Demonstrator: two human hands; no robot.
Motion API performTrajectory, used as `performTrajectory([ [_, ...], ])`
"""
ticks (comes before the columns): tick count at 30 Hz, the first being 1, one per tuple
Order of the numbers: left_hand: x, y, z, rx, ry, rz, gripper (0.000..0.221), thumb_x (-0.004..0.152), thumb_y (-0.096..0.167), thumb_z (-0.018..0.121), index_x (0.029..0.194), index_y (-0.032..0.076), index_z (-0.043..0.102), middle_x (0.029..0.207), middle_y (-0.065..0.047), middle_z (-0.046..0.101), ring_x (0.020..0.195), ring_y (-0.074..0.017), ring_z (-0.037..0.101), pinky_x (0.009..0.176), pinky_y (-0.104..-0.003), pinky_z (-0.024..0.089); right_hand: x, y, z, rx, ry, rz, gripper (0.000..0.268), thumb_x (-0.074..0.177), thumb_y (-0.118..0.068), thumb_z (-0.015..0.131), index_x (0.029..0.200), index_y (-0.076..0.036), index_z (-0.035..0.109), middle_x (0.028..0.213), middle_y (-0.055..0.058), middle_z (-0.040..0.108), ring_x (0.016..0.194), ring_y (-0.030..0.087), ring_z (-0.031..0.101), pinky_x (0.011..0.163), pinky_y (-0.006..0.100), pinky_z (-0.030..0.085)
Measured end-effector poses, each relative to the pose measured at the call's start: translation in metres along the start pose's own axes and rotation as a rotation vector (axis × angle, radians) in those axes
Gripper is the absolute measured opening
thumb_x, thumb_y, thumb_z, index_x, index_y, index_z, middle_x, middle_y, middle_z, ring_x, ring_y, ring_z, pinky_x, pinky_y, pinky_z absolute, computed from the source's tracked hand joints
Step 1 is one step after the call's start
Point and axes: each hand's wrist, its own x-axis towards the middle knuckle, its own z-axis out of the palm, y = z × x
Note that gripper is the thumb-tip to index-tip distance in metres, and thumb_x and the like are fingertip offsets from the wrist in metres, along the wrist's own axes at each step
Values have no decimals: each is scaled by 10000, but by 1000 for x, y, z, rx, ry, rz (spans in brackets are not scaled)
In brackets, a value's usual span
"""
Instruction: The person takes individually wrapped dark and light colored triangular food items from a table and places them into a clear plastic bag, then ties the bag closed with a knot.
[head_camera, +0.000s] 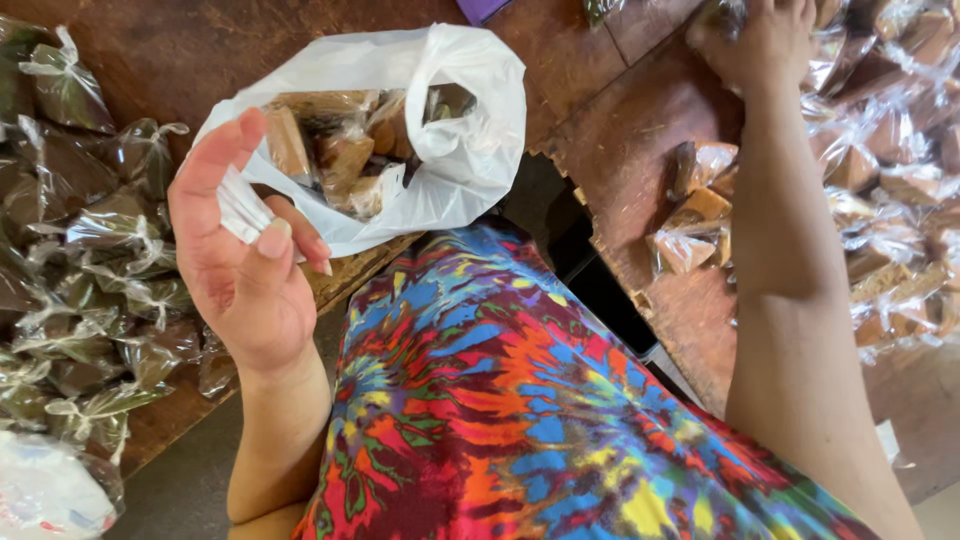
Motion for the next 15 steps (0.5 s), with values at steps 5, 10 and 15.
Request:
performTrajectory([
  [5,-3,0,12,23,57,39,598,1012,166,728,1511,-39,470,1537,-214,490,769,-126,595,631,-225,479,-27,8,30,-104,-170,103,745,885,-581,854,1372,-81,592,1327,315,534,1259,523,487,1083,731,224],
  [10,-11,2,15,40,100,12,580,1010,175,725,1486,-42,476,1517,-197,498,748,-138,597,616,-228,464,-21,-25,26,131,-343,271,643,852,-561,842,1335,-209,605,1435,217,506,1299,470,477,1106,615,379],
  [15,-17,0,17,38,70,35,549,1044,165,719,1498,-34,485,1525,-185,507,740,-142,605,618,-224,459,-24,-49,32,81,-402,265,586,811,-557,874,1257,-230,680,1463,196,454,1321,464,401,957,677,397],
])
